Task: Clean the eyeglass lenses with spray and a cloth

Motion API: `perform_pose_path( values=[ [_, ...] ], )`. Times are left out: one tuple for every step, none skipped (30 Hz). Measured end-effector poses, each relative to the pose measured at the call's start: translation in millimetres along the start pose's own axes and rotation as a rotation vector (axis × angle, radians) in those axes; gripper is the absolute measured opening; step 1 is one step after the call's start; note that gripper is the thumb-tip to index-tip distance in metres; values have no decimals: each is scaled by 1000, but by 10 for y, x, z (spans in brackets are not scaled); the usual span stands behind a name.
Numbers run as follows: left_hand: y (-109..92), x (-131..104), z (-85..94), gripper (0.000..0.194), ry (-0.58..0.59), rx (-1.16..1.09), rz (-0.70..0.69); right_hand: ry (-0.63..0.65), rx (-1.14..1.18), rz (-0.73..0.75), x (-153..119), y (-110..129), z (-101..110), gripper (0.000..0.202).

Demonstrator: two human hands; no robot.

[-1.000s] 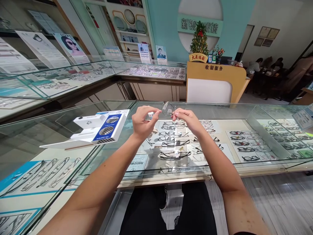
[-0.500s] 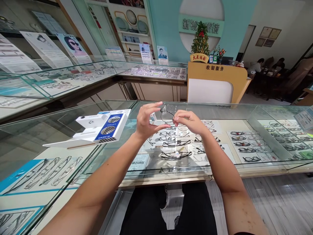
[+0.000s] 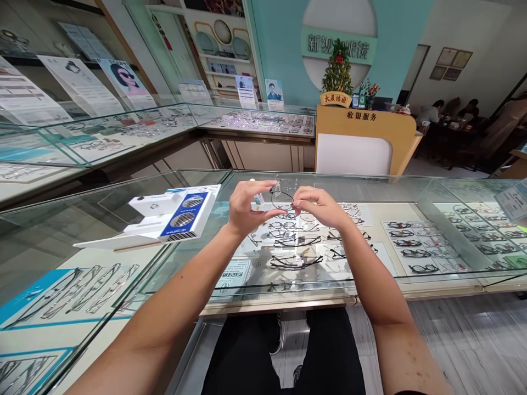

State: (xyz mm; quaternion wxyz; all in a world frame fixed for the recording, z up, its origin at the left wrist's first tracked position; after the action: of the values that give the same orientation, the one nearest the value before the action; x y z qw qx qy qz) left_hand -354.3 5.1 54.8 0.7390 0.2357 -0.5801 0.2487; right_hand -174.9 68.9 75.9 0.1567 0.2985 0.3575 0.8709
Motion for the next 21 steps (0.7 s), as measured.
perform_pose_path(
  values=[
    [13,-7,-4,61,7,10,14,2,-3,-2,-1,5,-1,35],
    [25,-13,-8,62,14,21,29,4,-7,-4,-2,10,-1,35],
    [33,-18,-11,62,20,28,37,5,-13,-7,-2,14,-1,35],
    [32,-20,-12,62,23,29,35,8,-17,-12,-3,16,-1,34],
    [24,-19,-11,61,21,22,25,12,-21,-16,-4,17,-1,34],
    [12,-16,-7,60,16,13,9,15,-23,-19,-5,17,0,34],
    [0,-13,-5,59,12,4,-2,18,-24,-19,-5,17,1,34],
    [-8,-8,-4,59,10,-1,-6,19,-25,-15,-6,18,2,34],
    [-12,-4,-4,59,10,-4,-3,22,-26,-11,-7,20,3,34],
    [-15,0,-5,59,11,-9,3,23,-28,-7,-9,20,4,35],
    [-19,5,-7,58,12,-17,8,23,-31,-6,-10,19,4,35],
    [-27,11,-8,58,12,-28,12,24,-32,-7,-11,18,5,35],
    [-38,19,-9,57,11,-41,15,26,-30,-9,-13,16,5,36],
    [-52,29,-10,56,10,-54,19,27,-23,-12,-14,14,5,37],
    [-70,42,-12,55,10,-65,22,31,-13,-12,-16,13,6,38],
    [-90,57,-12,55,8,-77,26,33,-1,-10,-17,15,10,40],
    [-113,74,-7,54,3,-90,28,35,9,-5,-19,19,18,42],
    [-136,93,2,55,-5,-103,28,31,15,1,-21,26,32,45],
    [-156,114,14,55,-14,-112,28,20,14,5,-22,35,56,49],
    [-170,137,30,55,-22,-113,28,4,10,5,-22,49,89,52],
    [-176,164,49,56,-28,-108,31,-15,2,3,-21,70,130,55]
  ],
)
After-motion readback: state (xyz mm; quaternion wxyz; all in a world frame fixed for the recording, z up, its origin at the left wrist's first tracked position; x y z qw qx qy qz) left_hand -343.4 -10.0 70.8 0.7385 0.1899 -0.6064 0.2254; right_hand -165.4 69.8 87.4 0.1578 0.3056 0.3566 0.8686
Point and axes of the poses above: each hand's wrist, its own x-axis towards the middle knuckle, its own z-axis out of the back of the hand, y = z × x, the point moved 6 cm from there along x, towards the middle knuckle, and after that the axes turned 12 degrees about -x, right-handed, at the moved point
